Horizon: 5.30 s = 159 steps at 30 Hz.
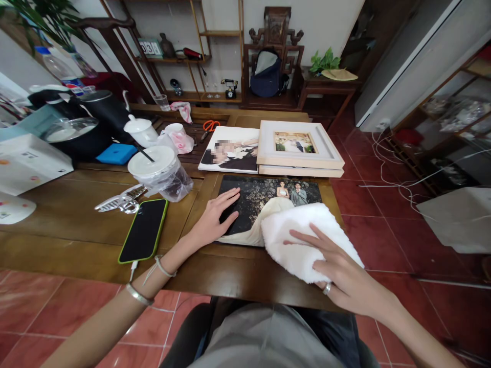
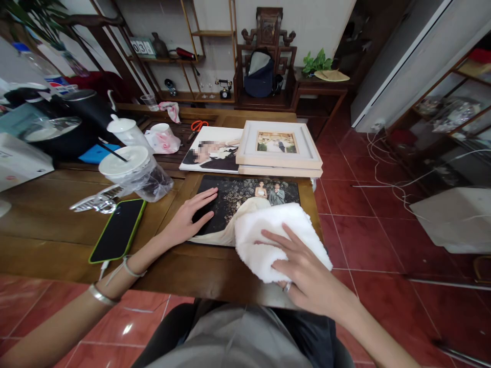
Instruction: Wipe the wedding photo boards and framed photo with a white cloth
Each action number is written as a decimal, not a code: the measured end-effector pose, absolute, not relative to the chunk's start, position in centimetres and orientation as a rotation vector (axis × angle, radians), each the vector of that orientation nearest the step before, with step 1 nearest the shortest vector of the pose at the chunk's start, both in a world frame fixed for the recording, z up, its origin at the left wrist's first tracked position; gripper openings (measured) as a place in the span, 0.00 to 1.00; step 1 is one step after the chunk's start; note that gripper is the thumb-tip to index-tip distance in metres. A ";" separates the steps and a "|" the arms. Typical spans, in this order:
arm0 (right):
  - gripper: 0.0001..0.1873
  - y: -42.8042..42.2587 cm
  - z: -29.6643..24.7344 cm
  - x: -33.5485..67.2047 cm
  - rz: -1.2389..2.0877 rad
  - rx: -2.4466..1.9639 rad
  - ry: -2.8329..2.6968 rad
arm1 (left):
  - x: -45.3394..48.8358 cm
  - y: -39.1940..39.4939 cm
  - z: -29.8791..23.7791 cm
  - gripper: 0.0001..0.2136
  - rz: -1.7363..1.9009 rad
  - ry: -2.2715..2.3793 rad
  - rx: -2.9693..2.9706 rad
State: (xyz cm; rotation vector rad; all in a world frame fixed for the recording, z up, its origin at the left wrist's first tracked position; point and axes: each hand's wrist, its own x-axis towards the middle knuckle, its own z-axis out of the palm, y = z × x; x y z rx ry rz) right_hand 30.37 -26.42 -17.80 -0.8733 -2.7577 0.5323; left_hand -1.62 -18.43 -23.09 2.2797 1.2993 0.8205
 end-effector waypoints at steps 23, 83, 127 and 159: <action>0.15 -23.9 -18.5 29.1 0.281 -0.977 -2.796 | -1.7 -18.5 -23.5 0.22 0.848 1.266 2.314; 0.11 -22.2 -18.5 24.8 0.256 -0.998 -2.793 | -1.7 -18.6 -23.4 0.22 0.826 1.258 2.279; 0.11 -24.6 -18.3 23.4 0.446 -0.858 -2.778 | -1.9 -18.4 -23.8 0.19 0.797 1.251 2.233; 0.10 -26.2 -16.9 23.3 0.679 -0.767 -2.793 | -2.0 -18.3 -23.8 0.19 0.806 1.227 2.195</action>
